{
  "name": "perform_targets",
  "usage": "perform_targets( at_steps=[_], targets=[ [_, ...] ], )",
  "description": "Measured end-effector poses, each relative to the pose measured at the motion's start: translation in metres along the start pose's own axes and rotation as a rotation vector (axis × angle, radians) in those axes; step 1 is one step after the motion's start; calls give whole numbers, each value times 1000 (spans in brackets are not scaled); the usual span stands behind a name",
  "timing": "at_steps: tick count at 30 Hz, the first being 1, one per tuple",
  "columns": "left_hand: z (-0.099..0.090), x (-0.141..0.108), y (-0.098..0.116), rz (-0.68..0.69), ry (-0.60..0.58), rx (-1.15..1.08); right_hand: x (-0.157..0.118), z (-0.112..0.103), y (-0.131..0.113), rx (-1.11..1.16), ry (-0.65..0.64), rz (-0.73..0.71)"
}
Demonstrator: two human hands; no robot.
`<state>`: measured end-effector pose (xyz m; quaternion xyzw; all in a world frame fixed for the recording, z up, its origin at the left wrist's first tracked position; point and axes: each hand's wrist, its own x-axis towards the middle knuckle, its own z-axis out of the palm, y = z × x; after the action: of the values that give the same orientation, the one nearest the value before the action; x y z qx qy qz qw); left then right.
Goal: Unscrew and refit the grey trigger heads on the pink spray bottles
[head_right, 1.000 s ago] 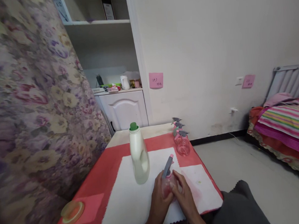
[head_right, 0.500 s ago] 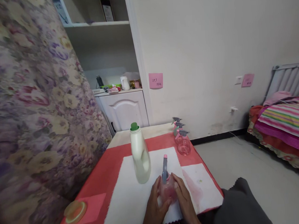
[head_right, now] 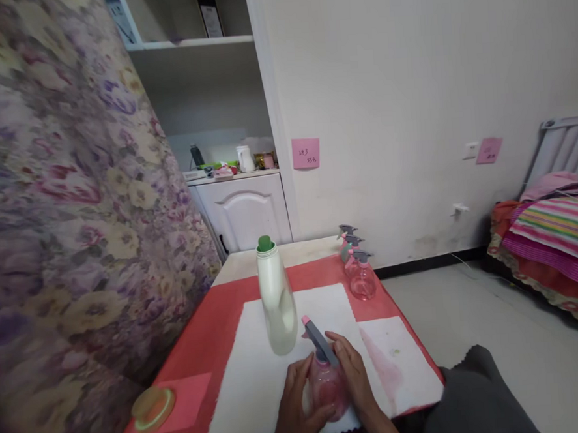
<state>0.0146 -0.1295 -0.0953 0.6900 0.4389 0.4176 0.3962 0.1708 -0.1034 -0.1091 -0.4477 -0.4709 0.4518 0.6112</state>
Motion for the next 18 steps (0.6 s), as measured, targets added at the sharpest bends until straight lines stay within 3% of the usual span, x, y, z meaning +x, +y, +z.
perform_targets(
  at_steps=[5,7,11,14,18],
  targets=[
    [-7,9,9,-69,-172,-162,-9,-7,5,-131,102,-8],
    [-6,10,10,-68,-188,-184,-13,-9,6,-164,161,-6],
    [-3,6,2,-43,-120,-68,-22,-15,19,-227,237,-9],
    [-5,-3,-12,-46,-75,-33,-25,-22,32,-263,195,5],
    [-25,-14,-27,-186,125,-61,-28,-24,43,-254,151,28]
  ],
)
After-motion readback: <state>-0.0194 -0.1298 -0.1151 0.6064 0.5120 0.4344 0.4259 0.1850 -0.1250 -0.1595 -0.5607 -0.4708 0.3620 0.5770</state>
